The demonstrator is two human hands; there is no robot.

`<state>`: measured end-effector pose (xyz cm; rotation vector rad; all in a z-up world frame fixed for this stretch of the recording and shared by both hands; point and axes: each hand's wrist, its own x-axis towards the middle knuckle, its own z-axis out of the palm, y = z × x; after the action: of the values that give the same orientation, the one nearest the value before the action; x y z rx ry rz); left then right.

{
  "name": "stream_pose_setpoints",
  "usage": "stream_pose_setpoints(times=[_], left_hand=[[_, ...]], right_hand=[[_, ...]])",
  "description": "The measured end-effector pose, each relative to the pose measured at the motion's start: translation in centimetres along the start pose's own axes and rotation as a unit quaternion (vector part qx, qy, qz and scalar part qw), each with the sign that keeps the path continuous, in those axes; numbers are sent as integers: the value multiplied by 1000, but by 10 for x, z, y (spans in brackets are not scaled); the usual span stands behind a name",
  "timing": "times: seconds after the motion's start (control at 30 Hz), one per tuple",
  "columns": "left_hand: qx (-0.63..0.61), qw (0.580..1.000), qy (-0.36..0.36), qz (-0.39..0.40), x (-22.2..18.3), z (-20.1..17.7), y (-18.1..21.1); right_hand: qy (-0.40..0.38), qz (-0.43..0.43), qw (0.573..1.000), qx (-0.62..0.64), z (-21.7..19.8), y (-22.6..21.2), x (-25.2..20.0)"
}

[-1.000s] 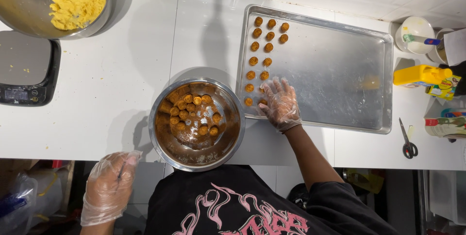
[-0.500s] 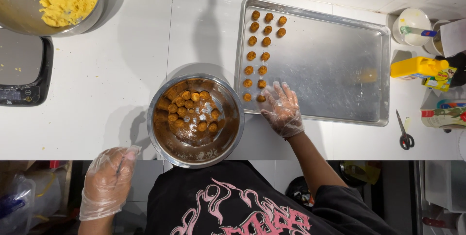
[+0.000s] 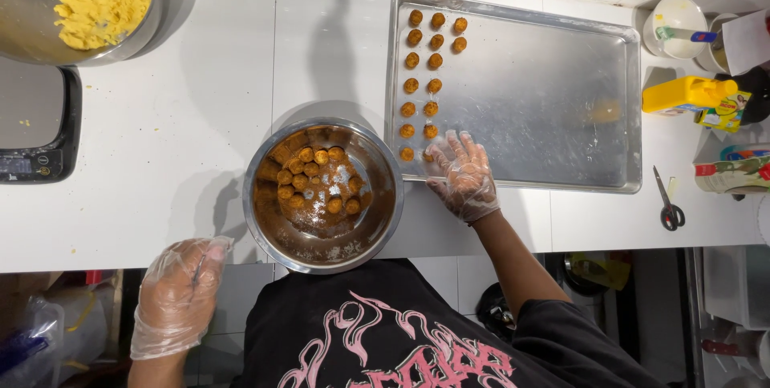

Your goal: Arranging dough on a tray, adjusting a gas tank regulator, and operating an industrial oven.

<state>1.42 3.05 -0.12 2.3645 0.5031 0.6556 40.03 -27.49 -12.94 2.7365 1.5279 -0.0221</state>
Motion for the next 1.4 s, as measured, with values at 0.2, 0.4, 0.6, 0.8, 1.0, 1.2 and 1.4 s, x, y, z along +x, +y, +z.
stream_pose_setpoints(times=[0.2, 0.4, 0.6, 0.8, 1.0, 1.2, 1.4], left_hand=[[-16, 1000, 2, 10, -1, -6, -1], [2, 1000, 2, 12, -3, -8, -5], [16, 995, 10, 100, -13, -4, -29], [-24, 998, 19, 47, -7, -4, -19], [133, 949, 37, 283, -6, 5, -59], [-31, 991, 63, 117, 16, 18, -47], [-53, 991, 52, 109, 21, 3, -58]], right_hand=[[69, -20, 997, 11, 16, -5, -3], [37, 14, 994, 99, -11, -24, 4], [-79, 15, 994, 80, -29, -48, 24], [-56, -2, 997, 56, -11, -45, 26], [336, 29, 803, 491, -95, -95, 17], [217, -102, 895, 377, -139, -137, 42], [-237, -75, 964, -94, -35, -182, 77]])
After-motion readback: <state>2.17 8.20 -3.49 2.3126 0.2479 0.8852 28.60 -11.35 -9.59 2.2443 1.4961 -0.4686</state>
